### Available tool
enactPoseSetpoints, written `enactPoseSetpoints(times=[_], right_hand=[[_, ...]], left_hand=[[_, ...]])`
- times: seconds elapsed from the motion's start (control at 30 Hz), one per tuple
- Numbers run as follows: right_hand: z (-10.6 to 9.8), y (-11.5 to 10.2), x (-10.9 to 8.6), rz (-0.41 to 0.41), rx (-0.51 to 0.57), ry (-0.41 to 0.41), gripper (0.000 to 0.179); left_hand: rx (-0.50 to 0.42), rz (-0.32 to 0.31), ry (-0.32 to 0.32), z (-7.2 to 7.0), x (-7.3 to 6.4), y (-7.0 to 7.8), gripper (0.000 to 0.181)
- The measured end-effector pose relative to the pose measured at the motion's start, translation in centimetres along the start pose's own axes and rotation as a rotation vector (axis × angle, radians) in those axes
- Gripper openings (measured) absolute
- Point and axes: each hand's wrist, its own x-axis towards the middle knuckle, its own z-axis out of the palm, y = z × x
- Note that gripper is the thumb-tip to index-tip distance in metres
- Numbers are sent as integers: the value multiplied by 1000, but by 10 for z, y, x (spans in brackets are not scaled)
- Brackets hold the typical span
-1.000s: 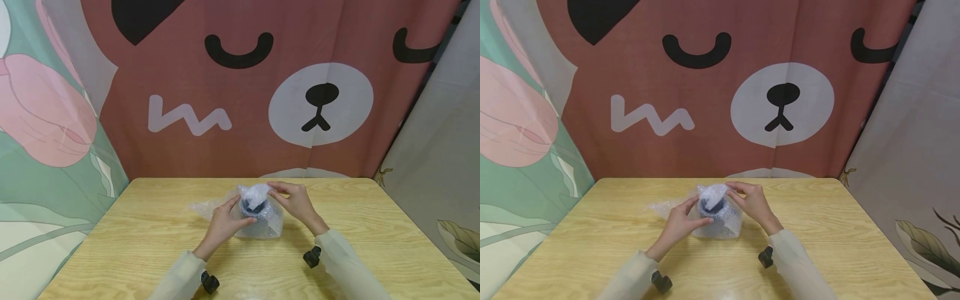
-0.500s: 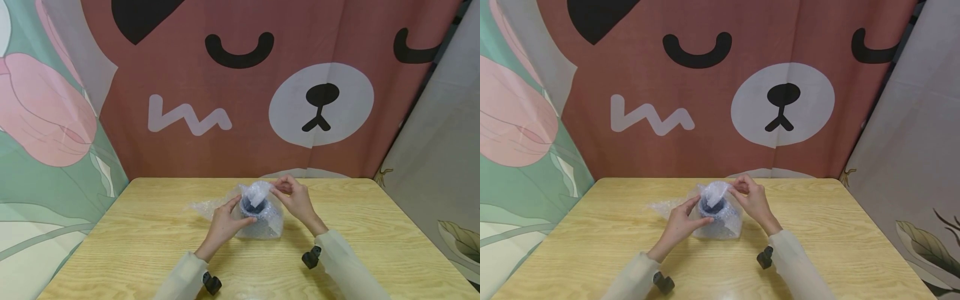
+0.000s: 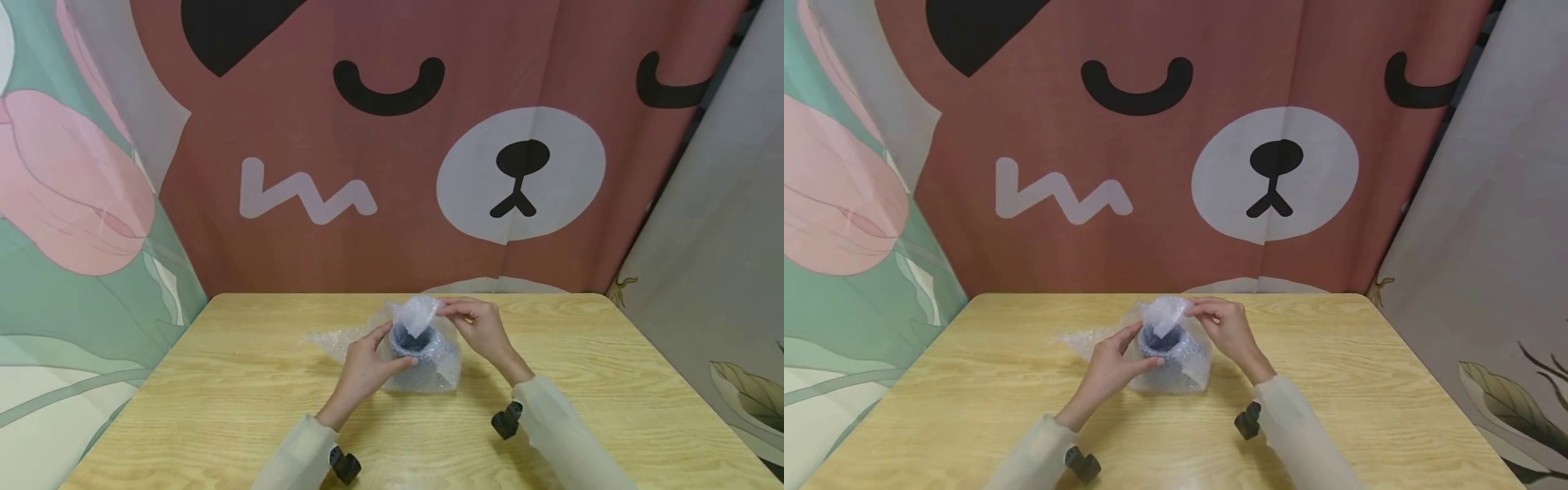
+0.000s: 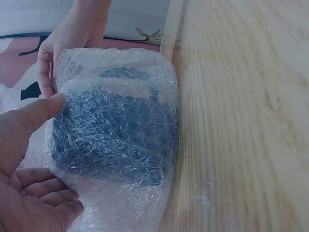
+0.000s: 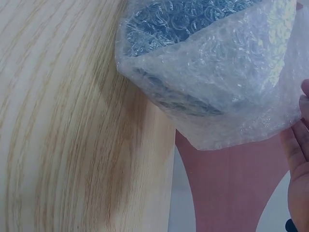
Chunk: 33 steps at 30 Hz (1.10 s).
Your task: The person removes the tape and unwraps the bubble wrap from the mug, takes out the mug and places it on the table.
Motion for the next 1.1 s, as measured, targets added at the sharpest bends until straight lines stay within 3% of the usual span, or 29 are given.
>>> enactPoseSetpoints(times=[0.3,0.8,1.1], right_hand=[[-1,2,0,158,73,-48,17],[0,5,1,308,106,-55,20],[4,9,1,339,114,-25,25]], left_hand=[[-13,-13,-28,-2,1,-1,81],[-20,3,-34,-2,2,-2,79],[-39,-10,-41,-2,2,-2,78]])
